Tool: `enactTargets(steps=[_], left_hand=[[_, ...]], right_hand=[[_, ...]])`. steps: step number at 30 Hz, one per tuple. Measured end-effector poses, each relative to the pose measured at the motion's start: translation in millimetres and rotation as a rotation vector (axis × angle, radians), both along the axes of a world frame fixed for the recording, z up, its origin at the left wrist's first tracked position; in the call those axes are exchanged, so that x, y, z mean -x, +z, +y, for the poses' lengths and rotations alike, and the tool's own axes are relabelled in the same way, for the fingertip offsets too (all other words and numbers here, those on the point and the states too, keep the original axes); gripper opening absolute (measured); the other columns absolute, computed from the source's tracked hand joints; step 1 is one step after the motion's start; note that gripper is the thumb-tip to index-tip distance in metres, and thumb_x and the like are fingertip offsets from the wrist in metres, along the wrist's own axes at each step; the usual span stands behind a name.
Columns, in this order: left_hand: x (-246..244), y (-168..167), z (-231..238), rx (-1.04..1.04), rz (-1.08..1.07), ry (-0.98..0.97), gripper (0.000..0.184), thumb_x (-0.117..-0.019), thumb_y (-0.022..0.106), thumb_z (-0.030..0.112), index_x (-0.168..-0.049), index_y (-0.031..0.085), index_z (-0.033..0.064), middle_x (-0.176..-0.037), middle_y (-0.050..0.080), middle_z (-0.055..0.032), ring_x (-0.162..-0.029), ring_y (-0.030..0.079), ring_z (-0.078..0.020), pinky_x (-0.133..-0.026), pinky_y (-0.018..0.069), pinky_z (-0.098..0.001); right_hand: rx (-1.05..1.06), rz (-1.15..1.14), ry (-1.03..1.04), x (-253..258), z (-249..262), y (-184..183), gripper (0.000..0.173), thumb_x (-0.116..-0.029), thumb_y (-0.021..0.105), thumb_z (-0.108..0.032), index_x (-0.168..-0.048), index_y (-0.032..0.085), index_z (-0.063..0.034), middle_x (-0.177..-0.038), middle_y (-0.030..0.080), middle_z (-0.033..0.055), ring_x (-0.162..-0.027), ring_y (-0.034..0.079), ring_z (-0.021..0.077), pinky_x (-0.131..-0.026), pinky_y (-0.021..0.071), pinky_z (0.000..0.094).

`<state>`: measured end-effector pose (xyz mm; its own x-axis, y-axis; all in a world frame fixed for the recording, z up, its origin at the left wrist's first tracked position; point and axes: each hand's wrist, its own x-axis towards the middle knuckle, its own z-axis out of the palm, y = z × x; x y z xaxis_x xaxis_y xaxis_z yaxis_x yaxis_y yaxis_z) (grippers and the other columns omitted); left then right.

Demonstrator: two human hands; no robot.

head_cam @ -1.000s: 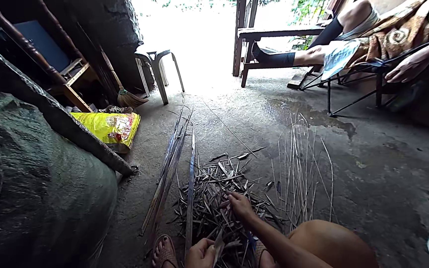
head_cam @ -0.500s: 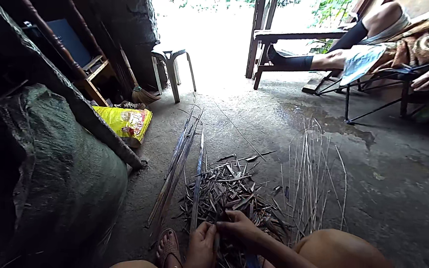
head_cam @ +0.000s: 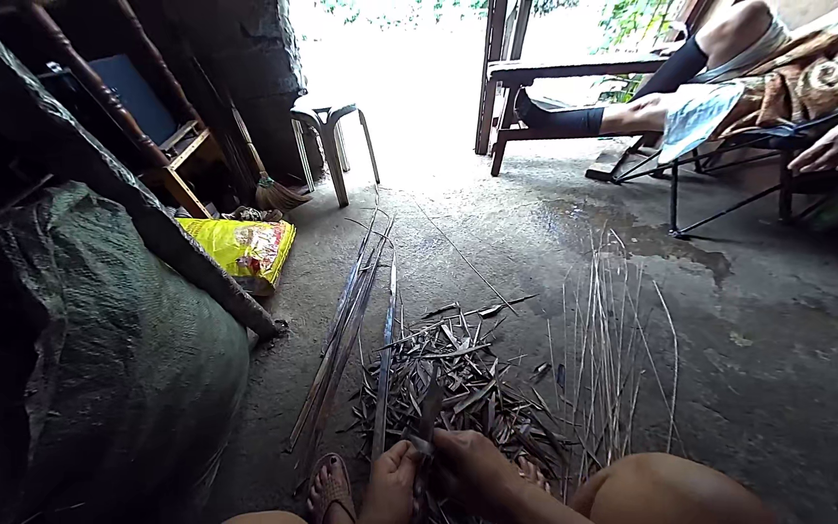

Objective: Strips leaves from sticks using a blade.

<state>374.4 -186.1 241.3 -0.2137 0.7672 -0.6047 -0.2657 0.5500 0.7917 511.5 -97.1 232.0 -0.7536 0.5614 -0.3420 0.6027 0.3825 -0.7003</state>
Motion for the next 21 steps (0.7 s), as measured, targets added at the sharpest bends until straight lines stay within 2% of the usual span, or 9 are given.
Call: enactTargets(steps=[2,5,9,12,16,19,20,21], left_hand=[[-2.8,1.5,-1.1,-0.001,-0.067,0.003,0.028,-0.1123,0.034,0.012,-0.093,0.054,0.0072,-0.057,0.042,0.0057,-0.043,0.035,-0.0015,-0.042,0.0318,-0.0158],[-2.2,3.5,-1.0,0.004,-0.133,-0.012,0.028,-0.1129,0.034,0.015,-0.095,0.055,0.0076,-0.055,0.04,0.0061,-0.042,0.034,-0.0012,-0.041,0.0308,-0.0154],[-3.7,3.6,-2.3,-0.01,-0.138,-0.058,0.028,-0.1129,0.032,0.013,-0.096,0.054,0.0065,-0.055,0.04,0.0067,-0.041,0.033,-0.0004,-0.04,0.0296,-0.0146],[-6.4,3.9,-4.3,-0.006,-0.138,-0.094,0.028,-0.1127,0.032,0.013,-0.096,0.055,0.0064,-0.055,0.041,0.0068,-0.042,0.033,-0.0002,-0.041,0.0294,-0.0149],[-4.9,3.0,-8.1,-0.021,-0.131,-0.156,0.028,-0.1121,0.034,0.012,-0.095,0.055,0.0069,-0.056,0.041,0.0067,-0.042,0.033,-0.0004,-0.041,0.0294,-0.015],[-3.5,1.9,-12.0,-0.016,-0.118,-0.161,0.029,-0.1123,0.033,0.013,-0.096,0.057,0.0062,-0.055,0.042,0.0068,-0.041,0.033,-0.0004,-0.04,0.0291,-0.0153],[-2.7,1.8,-11.9,-0.01,-0.116,-0.146,0.03,-0.1125,0.033,0.013,-0.096,0.056,0.0056,-0.055,0.042,0.0065,-0.041,0.033,-0.0004,-0.04,0.0292,-0.0152],[-1.7,2.3,-10.8,-0.001,-0.116,-0.131,0.03,-0.1127,0.032,0.013,-0.097,0.056,0.0053,-0.055,0.042,0.0062,-0.041,0.033,-0.0004,-0.04,0.0295,-0.0152]], right_hand=[[-0.078,-0.034,0.008,3.3,-2.8,-2.4,0.02,-0.0972,0.058,-0.011,-0.109,0.067,0.002,-0.101,0.071,0.0217,-0.098,0.07,0.039,-0.085,0.0537,0.0577],[-0.148,-0.111,-0.035,4.8,6.3,-1.2,0.021,-0.0982,0.057,-0.013,-0.107,0.067,0.0031,-0.106,0.071,0.0215,-0.1,0.07,0.0381,-0.086,0.0535,0.0554],[-0.154,-0.221,-0.109,3.9,22.7,-0.2,0.028,-0.1012,0.054,-0.017,-0.117,0.068,0.0019,-0.114,0.07,0.021,-0.109,0.068,0.0374,-0.093,0.0518,0.055],[-0.158,-0.293,-0.18,1.5,35.3,-0.5,0.031,-0.0999,0.057,-0.016,-0.125,0.065,0.0003,-0.122,0.069,0.0207,-0.113,0.067,0.0378,-0.095,0.0514,0.0564],[-0.163,-0.296,-0.322,-5.9,55.1,-2.5,0.024,-0.1003,0.057,-0.012,-0.119,0.065,0.0009,-0.116,0.069,0.0221,-0.112,0.067,0.0396,-0.093,0.0521,0.0578],[-0.076,-0.251,-0.512,-14.5,75.7,-1.8,0.028,-0.1015,0.052,-0.01,-0.124,0.065,0.0003,-0.117,0.069,0.0235,-0.114,0.066,0.0394,-0.097,0.0503,0.0576],[-0.026,-0.195,-0.566,-16.7,79.3,-2.0,0.028,-0.103,0.05,-0.01,-0.124,0.066,0.0,-0.114,0.069,0.023,-0.112,0.066,0.0376,-0.097,0.0501,0.0558],[0.031,-0.116,-0.61,-17.5,79.4,-1.4,0.028,-0.1039,0.049,-0.01,-0.121,0.068,0.0,-0.108,0.07,0.0219,-0.104,0.067,0.0349,-0.092,0.0503,0.053]])
